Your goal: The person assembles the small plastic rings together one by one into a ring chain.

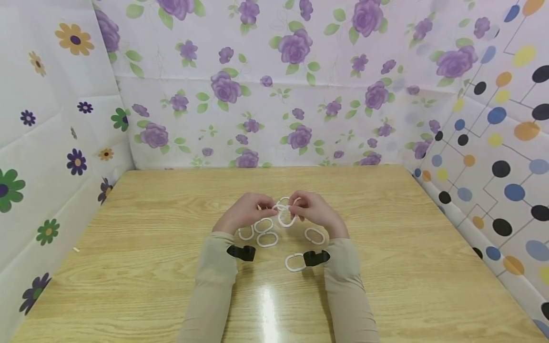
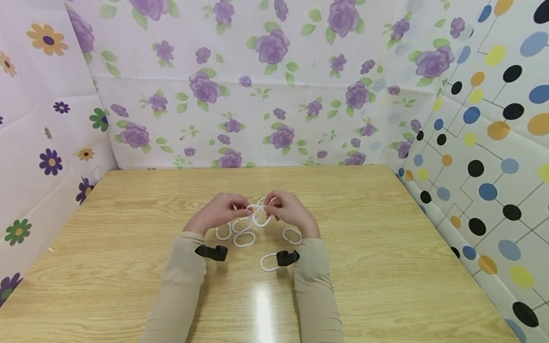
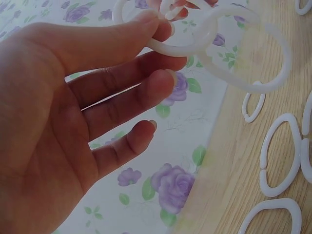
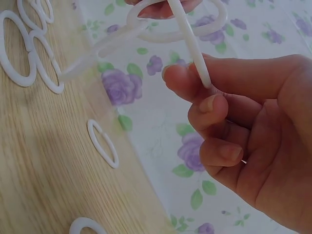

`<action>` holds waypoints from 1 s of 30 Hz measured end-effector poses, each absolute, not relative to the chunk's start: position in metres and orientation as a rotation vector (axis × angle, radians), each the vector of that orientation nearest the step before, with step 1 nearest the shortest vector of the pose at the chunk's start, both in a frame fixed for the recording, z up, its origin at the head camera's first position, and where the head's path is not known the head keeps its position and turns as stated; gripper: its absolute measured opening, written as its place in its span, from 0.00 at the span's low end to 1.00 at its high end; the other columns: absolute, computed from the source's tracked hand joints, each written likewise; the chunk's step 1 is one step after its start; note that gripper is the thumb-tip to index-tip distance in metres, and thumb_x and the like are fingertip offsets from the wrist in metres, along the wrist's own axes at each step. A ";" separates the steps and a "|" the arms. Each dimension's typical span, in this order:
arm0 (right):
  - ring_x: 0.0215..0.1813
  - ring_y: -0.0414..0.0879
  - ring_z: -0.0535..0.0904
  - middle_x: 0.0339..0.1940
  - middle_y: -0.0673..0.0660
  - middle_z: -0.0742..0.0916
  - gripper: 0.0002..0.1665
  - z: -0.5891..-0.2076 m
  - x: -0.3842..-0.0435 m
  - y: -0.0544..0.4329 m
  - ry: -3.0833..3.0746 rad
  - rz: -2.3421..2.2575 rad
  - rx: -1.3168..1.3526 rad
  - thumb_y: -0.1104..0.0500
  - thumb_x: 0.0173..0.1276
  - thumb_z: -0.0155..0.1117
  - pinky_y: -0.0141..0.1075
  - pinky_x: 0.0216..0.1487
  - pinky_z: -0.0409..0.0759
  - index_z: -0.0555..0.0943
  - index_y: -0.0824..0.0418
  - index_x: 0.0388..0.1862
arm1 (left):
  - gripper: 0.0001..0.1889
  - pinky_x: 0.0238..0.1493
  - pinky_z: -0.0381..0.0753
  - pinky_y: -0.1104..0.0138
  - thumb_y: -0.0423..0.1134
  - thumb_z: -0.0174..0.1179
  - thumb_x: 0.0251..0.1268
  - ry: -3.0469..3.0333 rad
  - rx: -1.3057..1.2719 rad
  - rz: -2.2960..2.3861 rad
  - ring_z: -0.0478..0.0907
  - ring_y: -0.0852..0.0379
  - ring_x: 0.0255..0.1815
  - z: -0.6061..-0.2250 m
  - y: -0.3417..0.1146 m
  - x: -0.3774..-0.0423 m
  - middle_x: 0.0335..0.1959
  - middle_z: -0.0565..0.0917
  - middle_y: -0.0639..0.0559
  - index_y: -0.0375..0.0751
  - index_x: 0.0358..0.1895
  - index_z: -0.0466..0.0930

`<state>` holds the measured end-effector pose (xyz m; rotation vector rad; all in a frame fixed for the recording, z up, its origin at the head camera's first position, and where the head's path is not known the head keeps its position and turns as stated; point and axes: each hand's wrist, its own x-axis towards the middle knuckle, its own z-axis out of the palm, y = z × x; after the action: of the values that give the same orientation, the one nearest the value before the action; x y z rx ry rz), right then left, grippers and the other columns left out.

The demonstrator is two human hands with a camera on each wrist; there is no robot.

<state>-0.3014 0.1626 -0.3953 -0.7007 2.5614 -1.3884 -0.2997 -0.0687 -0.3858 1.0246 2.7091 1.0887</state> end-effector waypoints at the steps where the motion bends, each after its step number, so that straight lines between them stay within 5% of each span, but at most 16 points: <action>1: 0.24 0.53 0.75 0.27 0.61 0.87 0.04 -0.396 -0.302 0.162 2.570 -1.382 -0.704 0.62 0.71 0.58 0.32 0.28 0.73 0.78 0.61 0.42 | 0.05 0.40 0.75 0.66 0.41 0.61 0.67 2.706 1.018 1.089 0.76 0.58 0.32 -0.386 -0.068 -0.300 0.31 0.86 0.54 0.46 0.35 0.84; 11: 0.23 0.45 0.74 0.25 0.56 0.86 0.07 -0.395 -0.302 0.162 2.625 -1.392 -0.658 0.61 0.70 0.59 0.33 0.29 0.72 0.81 0.63 0.42 | 0.05 0.41 0.76 0.65 0.42 0.61 0.67 2.700 0.991 1.083 0.75 0.60 0.31 -0.385 -0.069 -0.300 0.32 0.86 0.55 0.47 0.36 0.85; 18: 0.23 0.56 0.77 0.25 0.66 0.85 0.09 -0.392 -0.301 0.162 2.615 -1.456 -0.559 0.57 0.72 0.59 0.33 0.28 0.71 0.80 0.61 0.46 | 0.05 0.39 0.75 0.67 0.41 0.61 0.67 2.673 0.950 1.101 0.75 0.56 0.32 -0.384 -0.070 -0.299 0.30 0.84 0.54 0.45 0.35 0.83; 24: 0.20 0.43 0.74 0.18 0.56 0.82 0.09 -0.388 -0.299 0.161 2.549 -1.597 -0.507 0.59 0.73 0.57 0.31 0.25 0.70 0.77 0.64 0.47 | 0.06 0.37 0.73 0.67 0.41 0.61 0.67 2.626 0.910 1.127 0.73 0.59 0.30 -0.386 -0.070 -0.299 0.31 0.85 0.46 0.44 0.33 0.83; 30: 0.22 0.46 0.76 0.17 0.50 0.82 0.10 -0.384 -0.298 0.161 2.538 -1.649 -0.491 0.58 0.74 0.56 0.31 0.27 0.70 0.74 0.63 0.48 | 0.06 0.39 0.74 0.67 0.40 0.62 0.67 2.605 0.872 1.124 0.74 0.60 0.30 -0.386 -0.069 -0.299 0.34 0.87 0.42 0.43 0.34 0.82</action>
<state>-0.2980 0.1611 -0.3836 -0.4905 2.5383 -1.6487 -0.2989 -0.0694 -0.3862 0.8723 2.6050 1.1239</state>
